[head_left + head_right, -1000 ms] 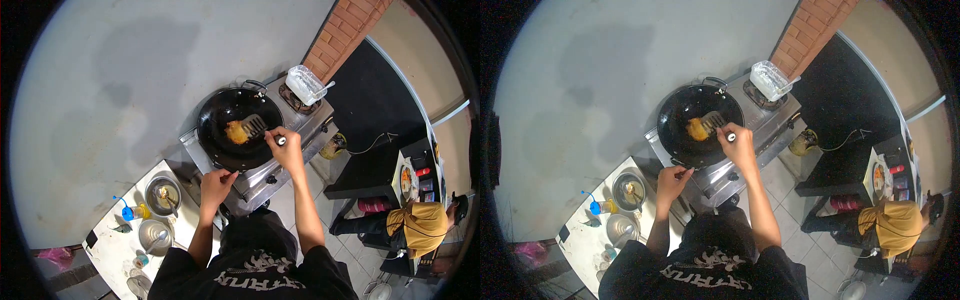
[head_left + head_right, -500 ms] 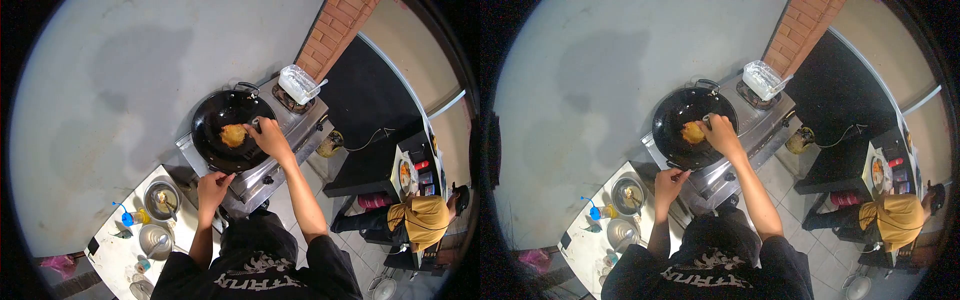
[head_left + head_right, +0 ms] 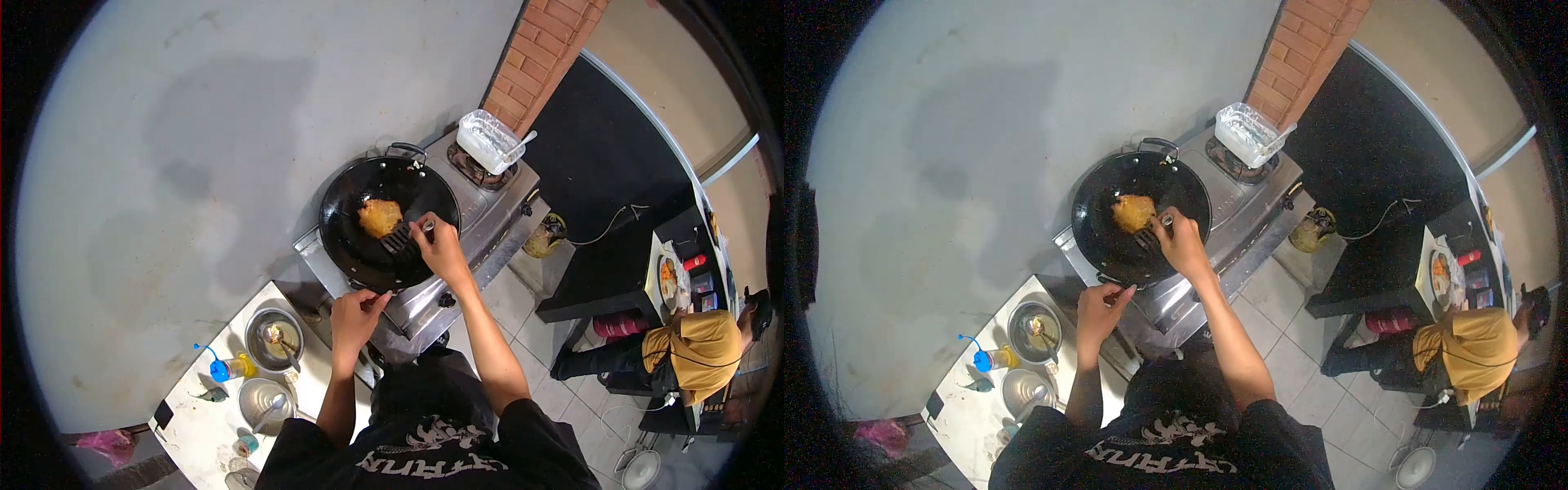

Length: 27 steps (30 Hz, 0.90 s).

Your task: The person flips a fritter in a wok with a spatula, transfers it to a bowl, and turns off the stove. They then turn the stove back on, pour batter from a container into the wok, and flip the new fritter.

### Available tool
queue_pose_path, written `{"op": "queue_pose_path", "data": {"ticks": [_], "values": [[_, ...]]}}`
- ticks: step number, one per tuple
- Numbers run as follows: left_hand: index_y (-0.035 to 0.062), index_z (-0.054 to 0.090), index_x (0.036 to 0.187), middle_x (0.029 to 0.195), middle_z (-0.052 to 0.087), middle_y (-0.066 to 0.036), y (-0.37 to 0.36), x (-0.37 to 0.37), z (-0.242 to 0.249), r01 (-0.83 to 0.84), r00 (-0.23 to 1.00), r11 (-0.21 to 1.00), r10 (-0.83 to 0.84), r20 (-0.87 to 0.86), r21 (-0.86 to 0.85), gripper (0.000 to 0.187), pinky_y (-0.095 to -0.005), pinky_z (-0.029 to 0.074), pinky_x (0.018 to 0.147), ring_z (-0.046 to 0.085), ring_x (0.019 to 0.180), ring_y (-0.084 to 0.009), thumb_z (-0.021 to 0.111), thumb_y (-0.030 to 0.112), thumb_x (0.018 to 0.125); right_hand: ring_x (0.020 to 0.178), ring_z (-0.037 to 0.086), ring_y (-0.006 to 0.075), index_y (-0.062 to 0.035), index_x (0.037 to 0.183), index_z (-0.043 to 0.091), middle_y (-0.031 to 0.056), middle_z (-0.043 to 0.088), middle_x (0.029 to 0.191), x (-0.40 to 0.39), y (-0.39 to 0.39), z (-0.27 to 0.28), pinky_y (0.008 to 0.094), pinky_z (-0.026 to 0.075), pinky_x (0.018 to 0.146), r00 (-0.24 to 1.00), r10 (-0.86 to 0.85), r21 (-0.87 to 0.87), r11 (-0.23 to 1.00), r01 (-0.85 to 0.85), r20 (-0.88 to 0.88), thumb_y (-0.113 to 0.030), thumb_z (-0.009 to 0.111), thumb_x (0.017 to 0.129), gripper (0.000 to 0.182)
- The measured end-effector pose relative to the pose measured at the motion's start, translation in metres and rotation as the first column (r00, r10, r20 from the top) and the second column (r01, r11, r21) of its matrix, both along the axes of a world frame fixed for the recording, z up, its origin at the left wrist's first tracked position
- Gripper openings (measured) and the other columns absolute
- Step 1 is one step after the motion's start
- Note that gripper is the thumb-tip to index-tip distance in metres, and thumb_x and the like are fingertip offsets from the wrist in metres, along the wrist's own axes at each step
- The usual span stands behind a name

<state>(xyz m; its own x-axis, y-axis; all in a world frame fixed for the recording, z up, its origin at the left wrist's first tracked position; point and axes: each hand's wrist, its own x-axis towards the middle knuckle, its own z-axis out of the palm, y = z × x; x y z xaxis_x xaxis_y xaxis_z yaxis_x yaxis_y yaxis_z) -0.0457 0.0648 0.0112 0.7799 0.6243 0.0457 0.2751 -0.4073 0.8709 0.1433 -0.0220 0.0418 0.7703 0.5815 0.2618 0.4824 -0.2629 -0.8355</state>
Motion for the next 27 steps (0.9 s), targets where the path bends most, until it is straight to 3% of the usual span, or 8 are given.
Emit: {"op": "queue_pose_path", "data": {"ticks": [3,8,11,14,15,20,23,27], "values": [[-0.0019,0.067,0.074,0.060,0.063,-0.016,0.002,0.000,0.003,0.013,1.000,1.000,-0.013,-0.025,0.014,0.036,-0.0358,0.046,0.053,0.064,0.056,-0.0303,0.071,0.033,0.084,0.052,0.051,0.0090,0.0020,0.084,0.059,0.0093,0.062,0.062,-0.002,-0.002,0.001,0.0283,0.039,0.049,0.997,0.072,-0.003,0.997,-0.072,0.008,-0.014,0.062,0.093,0.018],[-0.0017,0.068,0.075,0.061,0.063,-0.016,0.000,0.000,-0.002,-0.011,1.000,1.000,0.011,-0.007,0.018,0.037,-0.0363,0.046,0.053,0.063,0.057,-0.0315,0.070,0.034,0.084,0.051,0.046,0.0041,-0.0003,0.083,0.059,-0.0008,0.053,0.059,0.001,0.003,-0.022,0.0232,0.035,0.047,0.997,0.043,0.134,0.990,-0.033,-0.068,-0.011,0.058,0.095,0.016],[-0.0016,0.068,0.075,0.062,0.063,-0.016,-0.001,-0.002,-0.001,-0.017,1.000,0.999,0.017,0.006,0.028,0.037,-0.0362,0.046,0.054,0.064,0.058,-0.0317,0.070,0.034,0.084,0.051,0.044,0.0034,-0.0003,0.083,0.058,-0.0011,0.053,0.060,0.000,0.003,-0.030,0.0227,0.034,0.047,0.994,0.028,0.230,0.973,-0.002,-0.107,-0.010,0.057,0.095,0.016],[-0.0019,0.068,0.076,0.062,0.064,-0.016,0.001,-0.003,0.002,-0.003,0.999,1.000,0.004,-0.054,0.019,0.037,-0.0355,0.047,0.055,0.065,0.059,-0.0316,0.071,0.034,0.084,0.051,0.042,0.0043,-0.0004,0.082,0.058,-0.0021,0.052,0.059,0.002,-0.005,-0.016,0.0237,0.033,0.047,0.993,0.038,0.139,0.990,-0.022,-0.113,-0.010,0.056,0.096,0.017],[-0.0021,0.068,0.076,0.062,0.064,-0.017,0.001,-0.003,0.003,-0.004,0.999,1.000,0.006,-0.048,0.030,0.037,-0.0354,0.047,0.055,0.065,0.058,-0.0314,0.071,0.034,0.084,0.051,0.043,0.0056,0.0008,0.083,0.058,0.0003,0.054,0.059,0.005,-0.003,-0.012,0.0254,0.034,0.047,0.999,0.054,0.186,0.981,-0.054,0.009,-0.011,0.057,0.095,0.016],[-0.0025,0.068,0.077,0.062,0.063,-0.017,0.002,-0.003,0.006,0.002,1.000,1.000,-0.001,-0.031,0.025,0.036,-0.0356,0.046,0.054,0.065,0.058,-0.0306,0.071,0.033,0.084,0.053,0.048,0.0116,0.0025,0.087,0.057,0.0127,0.058,0.063,0.011,0.016,0.056,0.0300,0.039,0.050,0.992,0.109,0.031,0.993,-0.111,0.057,-0.013,0.061,0.092,0.017],[-0.0026,0.069,0.077,0.061,0.063,-0.017,0.001,-0.003,0.009,0.009,0.998,1.000,-0.008,-0.062,0.007,0.036,-0.0351,0.046,0.053,0.065,0.058,-0.0303,0.071,0.032,0.083,0.052,0.049,0.0276,0.0036,0.088,0.056,0.0188,0.054,0.064,0.019,0.038,0.073,0.0360,0.041,0.053,0.954,0.222,0.125,0.960,-0.250,0.201,-0.013,0.063,0.090,0.018],[-0.0024,0.069,0.077,0.062,0.063,-0.017,0.001,-0.002,0.013,0.007,0.998,1.000,-0.007,-0.067,-0.001,0.034,-0.0342,0.046,0.054,0.065,0.058,-0.0301,0.072,0.031,0.084,0.051,0.050,0.0256,0.0032,0.089,0.057,0.0186,0.055,0.063,0.028,0.038,0.063,0.0358,0.041,0.053,0.946,0.234,0.100,0.960,-0.261,0.225,-0.014,0.064,0.090,0.018]]}}
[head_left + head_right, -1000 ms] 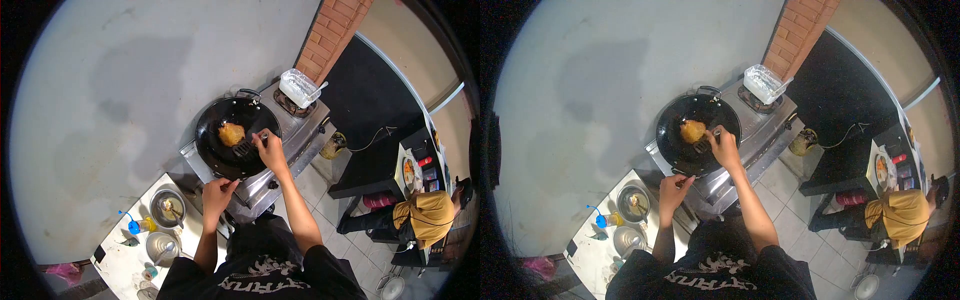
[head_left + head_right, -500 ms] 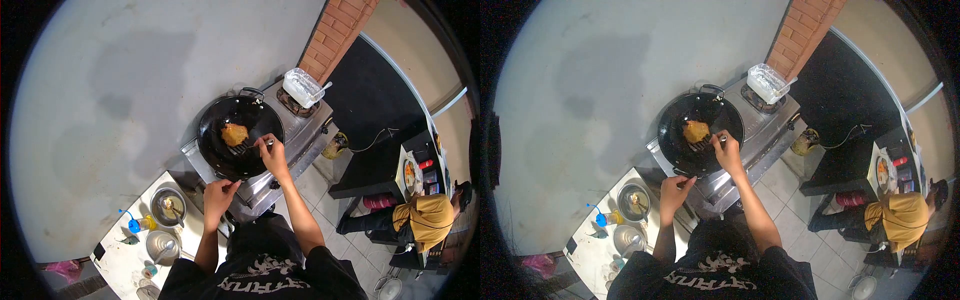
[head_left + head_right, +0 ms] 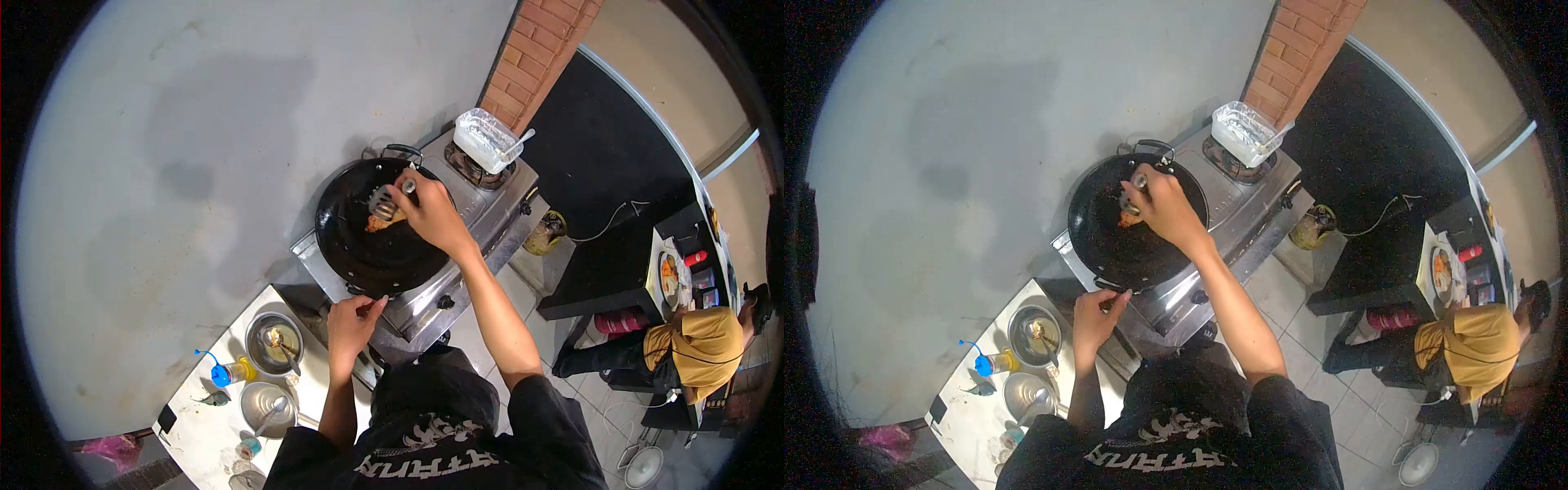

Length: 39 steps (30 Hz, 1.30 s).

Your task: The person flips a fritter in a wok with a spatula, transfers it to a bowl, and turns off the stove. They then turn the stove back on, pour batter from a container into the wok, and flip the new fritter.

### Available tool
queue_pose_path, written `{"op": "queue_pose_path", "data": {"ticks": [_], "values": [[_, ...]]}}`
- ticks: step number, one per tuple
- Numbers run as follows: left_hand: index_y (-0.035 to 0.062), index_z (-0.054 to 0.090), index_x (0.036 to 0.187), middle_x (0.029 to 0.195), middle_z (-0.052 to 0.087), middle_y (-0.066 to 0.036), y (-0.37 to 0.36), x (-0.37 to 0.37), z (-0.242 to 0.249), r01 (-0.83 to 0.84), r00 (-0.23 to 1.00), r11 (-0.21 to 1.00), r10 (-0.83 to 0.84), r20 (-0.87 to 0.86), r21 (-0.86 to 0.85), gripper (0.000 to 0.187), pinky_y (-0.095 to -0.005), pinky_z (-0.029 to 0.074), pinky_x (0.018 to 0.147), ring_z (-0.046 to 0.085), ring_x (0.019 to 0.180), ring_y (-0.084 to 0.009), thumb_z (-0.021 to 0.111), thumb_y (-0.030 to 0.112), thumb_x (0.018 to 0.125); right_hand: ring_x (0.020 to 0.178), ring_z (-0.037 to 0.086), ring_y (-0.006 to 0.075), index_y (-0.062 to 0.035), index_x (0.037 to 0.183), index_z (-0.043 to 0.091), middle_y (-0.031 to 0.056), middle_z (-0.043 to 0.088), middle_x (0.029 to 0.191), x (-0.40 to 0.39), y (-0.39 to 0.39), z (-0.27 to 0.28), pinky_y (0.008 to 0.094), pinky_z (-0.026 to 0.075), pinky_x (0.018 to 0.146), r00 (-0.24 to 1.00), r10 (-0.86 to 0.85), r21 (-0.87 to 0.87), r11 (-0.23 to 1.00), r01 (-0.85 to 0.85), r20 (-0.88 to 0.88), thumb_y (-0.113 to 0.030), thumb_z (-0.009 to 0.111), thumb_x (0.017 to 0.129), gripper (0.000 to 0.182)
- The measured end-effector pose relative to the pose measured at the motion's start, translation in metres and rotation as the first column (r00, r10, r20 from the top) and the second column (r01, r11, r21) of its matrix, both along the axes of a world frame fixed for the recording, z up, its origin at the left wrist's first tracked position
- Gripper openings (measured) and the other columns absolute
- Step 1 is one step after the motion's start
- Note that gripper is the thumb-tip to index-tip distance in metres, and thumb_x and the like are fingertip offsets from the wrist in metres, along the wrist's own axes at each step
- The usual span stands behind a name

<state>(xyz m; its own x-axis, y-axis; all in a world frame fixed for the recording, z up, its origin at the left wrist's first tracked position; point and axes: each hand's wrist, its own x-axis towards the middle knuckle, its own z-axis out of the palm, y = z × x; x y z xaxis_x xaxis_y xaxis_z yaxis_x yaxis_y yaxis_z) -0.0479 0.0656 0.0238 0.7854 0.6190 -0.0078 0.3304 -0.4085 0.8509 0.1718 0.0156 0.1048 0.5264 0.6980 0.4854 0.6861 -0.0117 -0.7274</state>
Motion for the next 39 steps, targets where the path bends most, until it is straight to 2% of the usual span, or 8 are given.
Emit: {"op": "queue_pose_path", "data": {"ticks": [7,11,13,16,20,22,31,39], "values": [[-0.0025,0.069,0.078,0.062,0.064,-0.017,0.003,-0.004,-0.008,-0.018,0.999,1.000,0.018,0.051,0.002,0.034,-0.0331,0.046,0.054,0.065,0.057,-0.0289,0.072,0.031,0.084,0.050,0.047,0.0093,0.0026,0.089,0.059,0.0100,0.061,0.063,-0.008,-0.063,0.001,0.0297,0.037,0.048,0.968,-0.221,-0.198,0.961,0.195,-0.119,-0.014,0.062,0.092,0.017],[-0.0027,0.068,0.076,0.060,0.062,-0.016,0.005,-0.004,-0.001,0.004,1.000,1.000,-0.004,-0.023,0.004,0.035,-0.0338,0.045,0.053,0.064,0.055,-0.0289,0.072,0.031,0.084,0.049,0.046,0.0084,0.0032,0.090,0.058,0.0090,0.060,0.061,-0.021,-0.085,0.001,0.0289,0.036,0.047,0.966,-0.239,-0.232,0.950,0.211,-0.103,-0.011,0.061,0.092,0.015],[-0.0027,0.067,0.074,0.058,0.061,-0.016,0.007,-0.003,-0.002,0.010,1.000,1.000,-0.010,-0.021,0.010,0.036,-0.0352,0.044,0.051,0.063,0.054,-0.0302,0.071,0.032,0.084,0.048,0.047,0.0128,0.0029,0.091,0.057,0.0118,0.057,0.059,-0.028,-0.083,-0.002,0.0312,0.037,0.048,0.959,-0.259,-0.216,0.949,0.230,-0.117,-0.011,0.062,0.091,0.014],[-0.0025,0.067,0.072,0.057,0.060,-0.017,0.007,-0.003,-0.004,0.003,1.000,1.000,-0.003,-0.008,0.021,0.037,-0.0366,0.043,0.050,0.062,0.054,-0.0316,0.071,0.032,0.084,0.069,0.055,0.0474,0.0034,0.090,0.055,0.0263,0.056,0.069,-0.032,-0.076,-0.001,0.0442,0.044,0.059,0.977,-0.190,-0.350,0.925,0.146,-0.095,-0.012,0.062,0.090,0.017],[-0.0022,0.067,0.073,0.059,0.061,-0.017,0.006,-0.004,-0.004,0.008,0.997,1.000,-0.007,-0.071,0.026,0.037,-0.0368,0.044,0.051,0.063,0.055,-0.0320,0.071,0.033,0.084,0.072,0.057,0.0474,0.0046,0.091,0.055,0.0275,0.057,0.071,-0.022,-0.054,-0.009,0.0451,0.044,0.061,0.981,-0.166,-0.390,0.914,0.114,-0.102,-0.015,0.062,0.091,0.020],[-0.0012,0.068,0.075,0.061,0.063,-0.016,0.004,-0.002,-0.008,0.010,1.000,0.999,-0.009,-0.026,0.047,0.037,-0.0368,0.046,0.053,0.064,0.058,-0.0315,0.071,0.034,0.084,0.053,0.055,0.0318,0.0038,0.083,0.054,0.0216,0.056,0.061,-0.008,-0.043,-0.026,0.0398,0.040,0.052,0.990,-0.118,-0.305,0.943,0.136,0.075,-0.013,0.061,0.091,0.020],[0.0007,0.069,0.077,0.065,0.066,-0.014,-0.001,0.003,-0.003,0.013,0.998,0.999,-0.010,-0.069,0.050,0.037,-0.0372,0.049,0.057,0.066,0.062,-0.0308,0.070,0.037,0.084,0.055,0.058,0.0221,0.0040,0.077,0.056,0.0165,0.062,0.065,-0.006,-0.032,-0.035,0.0360,0.043,0.054,0.981,-0.184,-0.353,0.923,0.154,-0.054,-0.012,0.061,0.091,0.022],[0.0001,0.068,0.075,0.063,0.064,-0.015,0.003,0.004,0.003,0.019,0.997,0.998,-0.014,-0.073,0.059,0.038,-0.0374,0.048,0.057,0.065,0.062,-0.0319,0.070,0.037,0.084,0.054,0.053,0.0123,0.0028,0.081,0.056,0.0117,0.061,0.064,-0.018,-0.030,-0.059,0.0300,0.039,0.050,0.942,-0.254,-0.106,0.966,0.235,-0.221,-0.015,0.061,0.093,0.022]]}}
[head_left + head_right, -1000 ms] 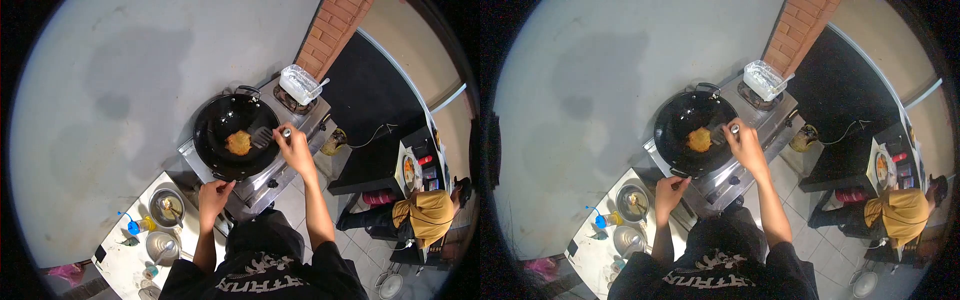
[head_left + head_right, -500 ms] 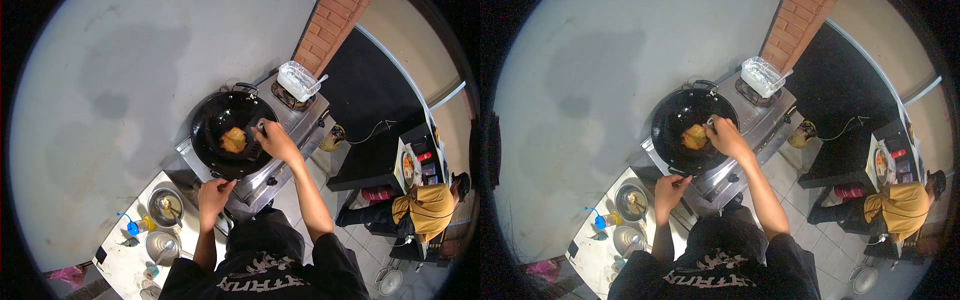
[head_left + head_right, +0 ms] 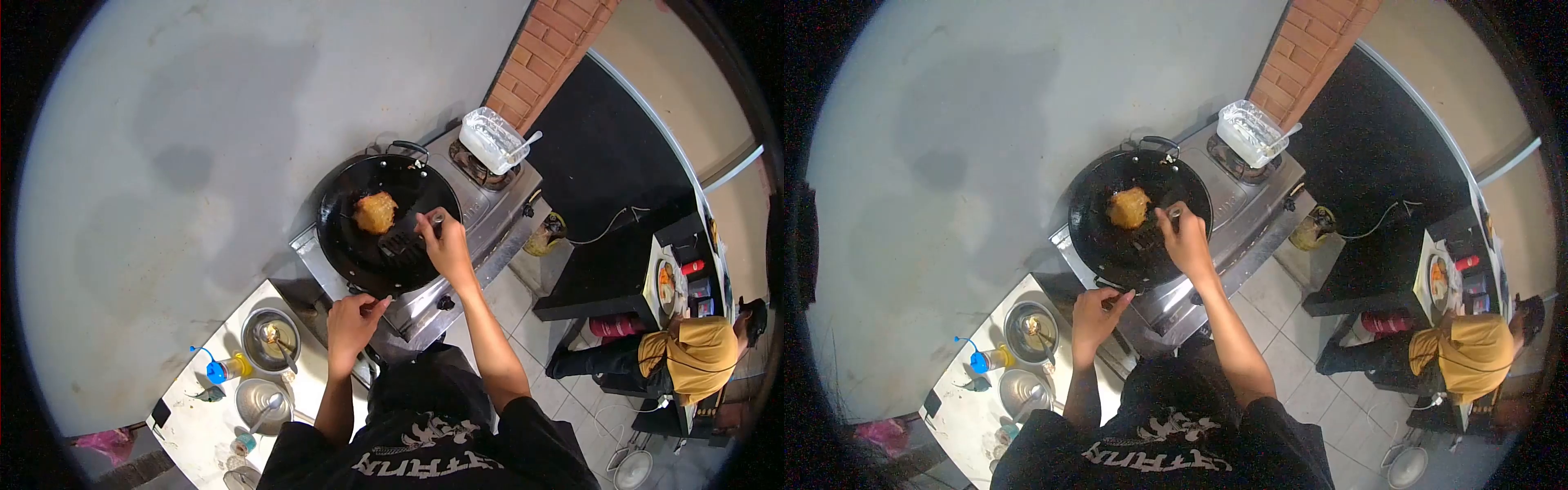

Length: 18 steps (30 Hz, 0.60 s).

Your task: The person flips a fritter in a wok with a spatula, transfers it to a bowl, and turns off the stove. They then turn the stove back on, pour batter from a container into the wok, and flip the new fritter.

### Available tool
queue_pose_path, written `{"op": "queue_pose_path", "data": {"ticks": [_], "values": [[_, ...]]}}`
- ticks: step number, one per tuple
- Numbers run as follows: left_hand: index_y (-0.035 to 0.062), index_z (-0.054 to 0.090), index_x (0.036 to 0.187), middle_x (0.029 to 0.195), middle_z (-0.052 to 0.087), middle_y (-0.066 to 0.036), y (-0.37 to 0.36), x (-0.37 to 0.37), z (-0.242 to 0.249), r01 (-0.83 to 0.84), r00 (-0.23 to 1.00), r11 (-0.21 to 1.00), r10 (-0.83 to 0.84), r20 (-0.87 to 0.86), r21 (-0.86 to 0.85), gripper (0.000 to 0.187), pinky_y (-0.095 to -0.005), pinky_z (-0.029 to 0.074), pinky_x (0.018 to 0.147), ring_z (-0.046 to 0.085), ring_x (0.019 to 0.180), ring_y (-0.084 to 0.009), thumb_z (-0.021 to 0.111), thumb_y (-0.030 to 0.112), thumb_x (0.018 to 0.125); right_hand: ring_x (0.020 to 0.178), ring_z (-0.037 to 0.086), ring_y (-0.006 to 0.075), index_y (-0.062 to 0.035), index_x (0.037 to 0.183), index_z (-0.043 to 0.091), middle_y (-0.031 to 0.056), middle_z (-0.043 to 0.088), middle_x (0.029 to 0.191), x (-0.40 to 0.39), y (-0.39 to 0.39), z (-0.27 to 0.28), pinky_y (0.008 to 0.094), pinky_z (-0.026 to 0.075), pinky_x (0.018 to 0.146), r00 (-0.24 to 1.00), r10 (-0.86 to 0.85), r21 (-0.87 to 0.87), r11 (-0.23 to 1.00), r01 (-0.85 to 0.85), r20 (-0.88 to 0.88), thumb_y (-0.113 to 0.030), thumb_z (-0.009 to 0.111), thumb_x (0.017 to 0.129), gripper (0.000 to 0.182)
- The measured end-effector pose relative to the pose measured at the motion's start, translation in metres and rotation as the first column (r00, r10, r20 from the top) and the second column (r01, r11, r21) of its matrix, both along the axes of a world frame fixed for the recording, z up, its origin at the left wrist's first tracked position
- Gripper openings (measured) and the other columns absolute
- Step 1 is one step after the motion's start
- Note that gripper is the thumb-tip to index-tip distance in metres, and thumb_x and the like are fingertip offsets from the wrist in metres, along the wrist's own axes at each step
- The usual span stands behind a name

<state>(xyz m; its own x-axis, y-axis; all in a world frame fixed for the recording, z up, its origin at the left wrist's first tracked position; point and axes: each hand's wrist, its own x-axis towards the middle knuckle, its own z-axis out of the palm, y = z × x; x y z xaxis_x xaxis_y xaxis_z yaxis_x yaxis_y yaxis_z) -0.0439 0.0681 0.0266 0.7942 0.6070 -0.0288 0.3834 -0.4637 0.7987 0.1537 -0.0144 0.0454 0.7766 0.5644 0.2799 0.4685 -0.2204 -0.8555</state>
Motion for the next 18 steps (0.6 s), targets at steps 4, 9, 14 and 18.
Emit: {"op": "queue_pose_path", "data": {"ticks": [4,9,14,18], "values": [[-0.0007,0.068,0.074,0.063,0.064,-0.015,0.001,-0.002,-0.002,-0.010,1.000,1.000,0.010,0.016,0.002,0.039,-0.0376,0.048,0.056,0.065,0.062,-0.0325,0.070,0.037,0.084,0.054,0.053,0.0123,0.0028,0.084,0.056,0.0119,0.062,0.065,0.001,-0.008,0.005,0.0292,0.039,0.050,1.000,-0.017,-0.092,0.996,0.017,0.008,-0.015,0.061,0.094,0.020],[-0.0007,0.068,0.073,0.063,0.064,-0.016,0.001,-0.002,-0.003,-0.003,1.000,1.000,0.003,0.013,0.013,0.039,-0.0384,0.047,0.056,0.065,0.062,-0.0332,0.070,0.037,0.084,0.053,0.053,0.0151,0.0029,0.087,0.055,0.0131,0.061,0.064,0.001,-0.010,0.011,0.0304,0.040,0.051,0.992,0.078,-0.143,0.988,-0.063,0.102,-0.013,0.059,0.094,0.018],[-0.0002,0.068,0.073,0.062,0.063,-0.016,0.000,-0.001,-0.005,0.004,1.000,1.000,-0.004,0.003,-0.011,0.039,-0.0387,0.047,0.056,0.064,0.061,-0.0334,0.070,0.037,0.084,0.054,0.051,0.0126,0.0027,0.086,0.056,0.0105,0.060,0.063,-0.003,-0.007,0.002,0.0295,0.040,0.051,0.994,0.086,-0.015,0.996,-0.085,0.071,-0.012,0.059,0.094,0.017],[-0.0002,0.068,0.073,0.062,0.063,-0.016,0.000,-0.003,-0.002,-0.008,1.000,1.000,0.008,0.018,-0.009,0.039,-0.0386,0.047,0.055,0.064,0.061,-0.0334,0.070,0.037,0.084,0.053,0.053,0.0095,0.0028,0.086,0.057,0.0115,0.062,0.065,-0.003,-0.009,-0.013,0.0286,0.039,0.049,0.999,-0.050,0.041,0.998,0.049,0.009,-0.011,0.059,0.094,0.017]]}}
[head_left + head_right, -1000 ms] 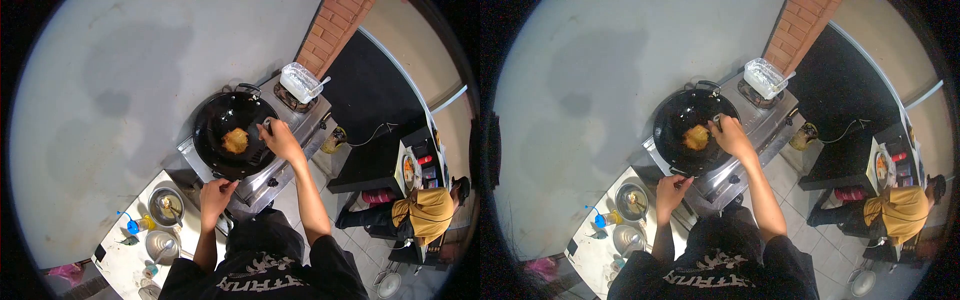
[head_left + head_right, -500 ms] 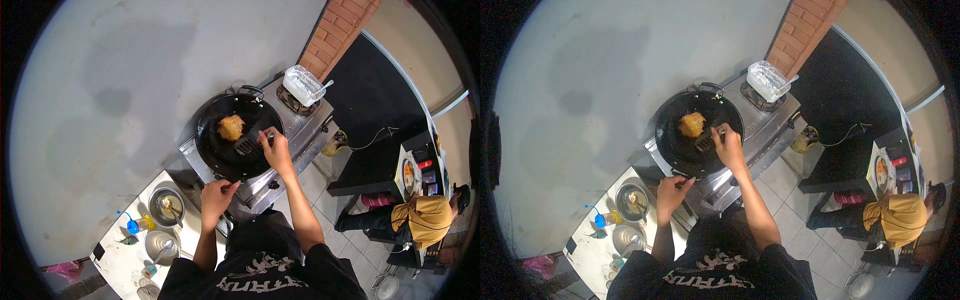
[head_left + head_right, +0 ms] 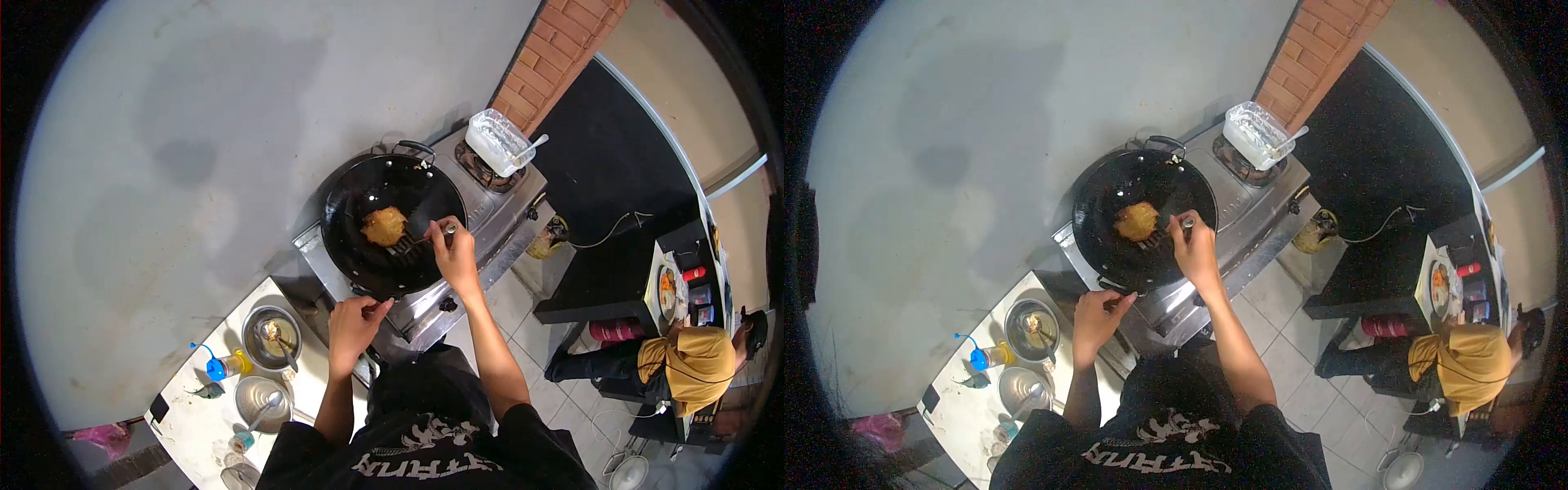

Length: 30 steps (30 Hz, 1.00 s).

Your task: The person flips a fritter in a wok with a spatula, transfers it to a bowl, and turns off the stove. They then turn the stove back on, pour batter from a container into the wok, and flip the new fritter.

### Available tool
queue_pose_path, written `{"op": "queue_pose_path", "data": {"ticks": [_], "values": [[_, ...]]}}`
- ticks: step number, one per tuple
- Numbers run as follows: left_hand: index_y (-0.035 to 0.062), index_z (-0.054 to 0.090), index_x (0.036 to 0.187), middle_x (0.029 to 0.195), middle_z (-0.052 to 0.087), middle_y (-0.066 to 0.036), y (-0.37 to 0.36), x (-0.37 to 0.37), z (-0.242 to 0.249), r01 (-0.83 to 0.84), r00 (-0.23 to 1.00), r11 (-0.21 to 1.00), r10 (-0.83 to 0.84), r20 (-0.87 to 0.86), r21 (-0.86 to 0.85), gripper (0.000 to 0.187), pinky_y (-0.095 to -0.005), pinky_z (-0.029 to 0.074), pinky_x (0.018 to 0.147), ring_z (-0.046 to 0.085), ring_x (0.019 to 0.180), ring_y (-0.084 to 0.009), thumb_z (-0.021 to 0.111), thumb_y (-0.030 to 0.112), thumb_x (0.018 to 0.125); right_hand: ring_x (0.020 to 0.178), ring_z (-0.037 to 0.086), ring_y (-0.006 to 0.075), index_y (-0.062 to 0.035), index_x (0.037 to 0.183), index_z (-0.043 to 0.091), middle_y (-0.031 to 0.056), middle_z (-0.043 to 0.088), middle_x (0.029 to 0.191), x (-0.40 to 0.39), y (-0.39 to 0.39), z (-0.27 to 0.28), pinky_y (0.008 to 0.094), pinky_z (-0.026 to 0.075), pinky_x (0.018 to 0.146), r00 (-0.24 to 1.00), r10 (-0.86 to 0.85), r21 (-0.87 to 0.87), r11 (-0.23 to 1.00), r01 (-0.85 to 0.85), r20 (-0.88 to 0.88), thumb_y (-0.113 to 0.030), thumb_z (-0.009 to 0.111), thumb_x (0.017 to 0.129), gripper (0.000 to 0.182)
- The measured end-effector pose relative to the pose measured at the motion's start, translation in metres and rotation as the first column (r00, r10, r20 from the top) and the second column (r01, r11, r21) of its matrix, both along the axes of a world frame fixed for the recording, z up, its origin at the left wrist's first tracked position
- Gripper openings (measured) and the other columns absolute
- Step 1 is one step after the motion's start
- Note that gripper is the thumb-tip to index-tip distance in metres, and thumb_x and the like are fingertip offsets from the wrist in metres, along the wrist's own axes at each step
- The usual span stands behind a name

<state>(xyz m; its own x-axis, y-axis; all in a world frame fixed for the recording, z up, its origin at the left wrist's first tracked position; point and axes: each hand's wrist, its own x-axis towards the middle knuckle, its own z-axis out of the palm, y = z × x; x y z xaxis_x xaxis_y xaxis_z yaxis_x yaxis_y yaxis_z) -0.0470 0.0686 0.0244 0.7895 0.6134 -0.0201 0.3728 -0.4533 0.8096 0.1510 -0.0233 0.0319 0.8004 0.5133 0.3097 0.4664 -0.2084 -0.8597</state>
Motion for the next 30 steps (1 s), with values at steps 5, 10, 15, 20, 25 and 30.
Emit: {"op": "queue_pose_path", "data": {"ticks": [5,10,15,20,25,30], "values": [[-0.0005,0.068,0.073,0.062,0.063,-0.015,0.002,0.000,0.001,0.009,0.999,1.000,-0.008,-0.034,0.010,0.040,-0.0380,0.047,0.055,0.064,0.060,-0.0330,0.070,0.038,0.084,0.051,0.058,0.0177,0.0038,0.085,0.056,0.0149,0.063,0.066,-0.003,0.005,0.031,0.0309,0.041,0.049,0.999,0.029,0.004,1.000,-0.029,0.037,-0.012,0.060,0.093,0.018],[-0.0004,0.069,0.075,0.062,0.064,-0.015,0.002,0.002,0.005,0.024,1.000,1.000,-0.024,-0.005,-0.016,0.039,-0.0376,0.048,0.055,0.065,0.059,-0.0319,0.070,0.038,0.083,0.050,0.048,0.0106,0.0022,0.077,0.058,0.0072,0.059,0.059,0.020,0.034,0.050,0.0284,0.037,0.049,0.996,0.061,-0.023,0.998,-0.060,0.064,-0.016,0.061,0.093,0.024],[-0.0005,0.069,0.075,0.061,0.064,-0.015,0.001,0.001,0.005,0.035,0.999,0.999,-0.034,0.021,-0.032,0.038,-0.0365,0.047,0.055,0.064,0.059,-0.0317,0.070,0.037,0.084,0.057,0.063,0.0235,0.0063,0.071,0.058,0.0162,0.064,0.063,0.049,0.075,0.066,0.0354,0.046,0.055,0.986,0.022,0.038,0.999,-0.029,0.166,-0.021,0.063,0.091,0.034],[-0.0005,0.069,0.075,0.061,0.063,-0.015,0.001,0.000,0.002,0.044,0.998,0.999,-0.044,0.043,-0.008,0.038,-0.0358,0.047,0.054,0.064,0.058,-0.0315,0.070,0.037,0.083,0.062,0.066,0.0253,0.0086,0.076,0.059,0.0186,0.064,0.065,0.064,0.102,0.048,0.0358,0.048,0.058,0.979,0.066,-0.041,0.997,-0.059,0.194,-0.022,0.064,0.091,0.034],[-0.0005,0.069,0.076,0.062,0.064,-0.015,0.002,-0.002,0.002,0.027,0.998,0.999,-0.025,0.054,-0.031,0.038,-0.0357,0.047,0.054,0.064,0.057,-0.0306,0.070,0.037,0.084,0.058,0.063,0.0225,0.0078,0.081,0.060,0.0172,0.064,0.065,0.056,0.088,0.056,0.0347,0.047,0.058,0.962,0.096,-0.030,0.995,-0.092,0.255,-0.022,0.064,0.091,0.031],[-0.0005,0.069,0.077,0.062,0.064,-0.015,0.006,-0.006,-0.003,0.029,0.999,0.999,-0.028,0.028,-0.043,0.037,-0.0356,0.046,0.054,0.064,0.057,-0.0307,0.070,0.036,0.084,0.055,0.058,0.0143,0.0042,0.081,0.061,0.0117,0.065,0.065,0.045,0.029,0.067,0.0303,0.044,0.053,0.977,0.078,-0.090,0.994,-0.061,0.200,-0.018,0.063,0.092,0.025]]}}
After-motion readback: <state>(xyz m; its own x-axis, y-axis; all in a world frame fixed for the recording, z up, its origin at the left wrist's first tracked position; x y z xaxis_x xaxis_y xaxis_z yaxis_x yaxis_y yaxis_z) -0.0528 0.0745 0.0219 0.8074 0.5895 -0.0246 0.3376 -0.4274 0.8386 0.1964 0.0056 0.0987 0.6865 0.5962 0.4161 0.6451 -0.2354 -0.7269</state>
